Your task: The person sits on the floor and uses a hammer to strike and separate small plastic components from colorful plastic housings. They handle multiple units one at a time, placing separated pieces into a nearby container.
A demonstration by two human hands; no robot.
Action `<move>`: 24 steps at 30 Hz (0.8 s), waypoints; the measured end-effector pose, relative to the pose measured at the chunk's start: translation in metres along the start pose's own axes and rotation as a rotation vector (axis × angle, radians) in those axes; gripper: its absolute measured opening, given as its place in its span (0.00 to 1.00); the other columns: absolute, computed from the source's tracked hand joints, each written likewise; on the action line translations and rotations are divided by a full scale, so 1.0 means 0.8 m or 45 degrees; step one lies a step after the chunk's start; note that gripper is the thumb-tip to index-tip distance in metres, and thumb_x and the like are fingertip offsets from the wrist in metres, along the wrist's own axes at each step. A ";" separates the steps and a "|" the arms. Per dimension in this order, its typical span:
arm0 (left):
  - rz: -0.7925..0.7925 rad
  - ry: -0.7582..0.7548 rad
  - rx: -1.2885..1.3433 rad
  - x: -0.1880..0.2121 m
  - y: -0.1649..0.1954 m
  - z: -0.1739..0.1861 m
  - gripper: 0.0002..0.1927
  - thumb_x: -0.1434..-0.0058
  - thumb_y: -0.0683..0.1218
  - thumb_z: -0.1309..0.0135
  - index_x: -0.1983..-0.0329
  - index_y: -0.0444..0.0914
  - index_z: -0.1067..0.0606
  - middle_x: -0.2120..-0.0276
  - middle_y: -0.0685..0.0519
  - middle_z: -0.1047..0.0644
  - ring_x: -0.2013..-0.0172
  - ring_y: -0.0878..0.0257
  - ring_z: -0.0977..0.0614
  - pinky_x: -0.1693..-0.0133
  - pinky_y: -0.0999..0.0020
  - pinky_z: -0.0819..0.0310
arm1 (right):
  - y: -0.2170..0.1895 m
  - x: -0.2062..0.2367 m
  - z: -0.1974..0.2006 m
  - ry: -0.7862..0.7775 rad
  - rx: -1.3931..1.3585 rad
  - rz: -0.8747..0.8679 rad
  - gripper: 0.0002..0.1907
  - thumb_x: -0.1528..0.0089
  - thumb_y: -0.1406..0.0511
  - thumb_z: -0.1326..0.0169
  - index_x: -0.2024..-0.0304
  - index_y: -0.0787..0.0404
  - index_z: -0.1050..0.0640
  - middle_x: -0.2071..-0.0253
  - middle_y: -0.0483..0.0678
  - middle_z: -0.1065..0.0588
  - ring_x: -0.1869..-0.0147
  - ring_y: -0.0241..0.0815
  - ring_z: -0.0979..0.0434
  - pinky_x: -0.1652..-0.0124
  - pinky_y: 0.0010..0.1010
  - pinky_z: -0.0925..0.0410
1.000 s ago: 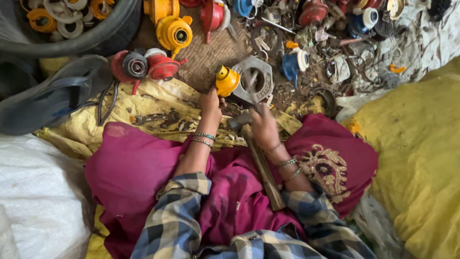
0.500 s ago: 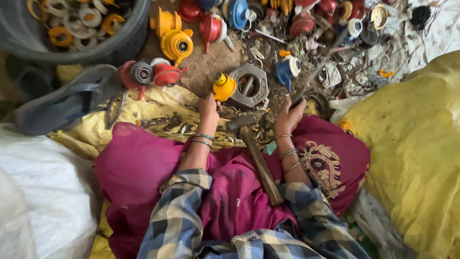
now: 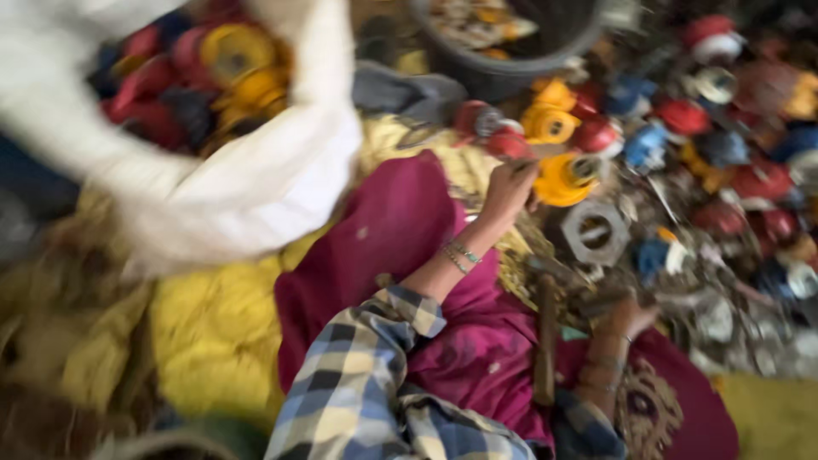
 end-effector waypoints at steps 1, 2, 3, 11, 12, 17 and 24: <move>-0.129 -0.016 0.080 0.002 0.029 0.002 0.16 0.32 0.50 0.50 0.71 0.34 0.25 0.84 0.54 0.27 0.88 0.65 0.27 0.85 0.69 0.36 | -0.002 0.003 0.000 0.026 -0.002 -0.088 0.25 0.40 0.76 0.46 0.40 0.69 0.30 0.45 0.50 0.25 0.49 0.42 0.23 0.49 0.34 0.26; -0.248 -0.046 0.154 0.004 0.060 0.003 0.18 0.30 0.51 0.51 0.72 0.35 0.26 0.84 0.54 0.27 0.87 0.65 0.27 0.84 0.70 0.36 | -0.004 0.007 -0.003 0.003 -0.008 -0.112 0.25 0.41 0.77 0.47 0.40 0.69 0.30 0.45 0.50 0.25 0.49 0.41 0.23 0.50 0.33 0.26; -0.339 0.032 0.194 0.006 0.091 0.010 0.18 0.29 0.50 0.50 0.71 0.34 0.26 0.83 0.53 0.27 0.87 0.65 0.27 0.84 0.70 0.37 | -0.006 0.010 -0.003 -0.007 -0.016 -0.134 0.25 0.41 0.77 0.47 0.40 0.69 0.30 0.45 0.51 0.25 0.50 0.41 0.24 0.51 0.32 0.26; -0.963 0.133 1.231 0.055 0.302 0.096 0.18 0.28 0.48 0.51 0.41 0.33 0.31 0.51 0.40 0.20 0.52 0.54 0.16 0.45 0.60 0.20 | -0.002 0.006 0.005 -0.033 -0.038 -0.173 0.20 0.40 0.77 0.46 0.45 0.68 0.29 0.50 0.51 0.25 0.54 0.39 0.24 0.57 0.28 0.28; -0.991 0.199 1.281 0.062 0.309 0.103 0.19 0.27 0.49 0.53 0.40 0.33 0.33 0.49 0.37 0.21 0.50 0.52 0.17 0.43 0.60 0.21 | 0.004 0.003 0.006 -0.029 -0.094 -0.225 0.19 0.41 0.77 0.47 0.46 0.67 0.29 0.51 0.50 0.25 0.55 0.39 0.23 0.59 0.28 0.28; -0.971 0.054 1.146 0.081 0.299 0.068 0.19 0.25 0.48 0.52 0.37 0.32 0.31 0.48 0.41 0.22 0.49 0.52 0.17 0.43 0.58 0.21 | 0.014 -0.007 0.008 -0.074 -0.112 -0.106 0.16 0.39 0.77 0.43 0.48 0.68 0.28 0.52 0.49 0.25 0.55 0.37 0.24 0.58 0.26 0.27; -0.562 -0.002 0.352 0.054 0.193 -0.038 0.12 0.26 0.46 0.49 0.45 0.36 0.23 0.58 0.52 0.19 0.65 0.64 0.18 0.62 0.69 0.21 | 0.008 -0.046 0.087 -0.151 0.066 -0.108 0.19 0.32 0.67 0.42 0.38 0.61 0.26 0.52 0.45 0.26 0.56 0.33 0.28 0.60 0.25 0.33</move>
Point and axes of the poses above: each hand's wrist, its own x-axis away from the middle knuckle, its own z-axis out of the back of the hand, y = z × x, the point moved 4 cm from there along -x, towards the middle knuckle
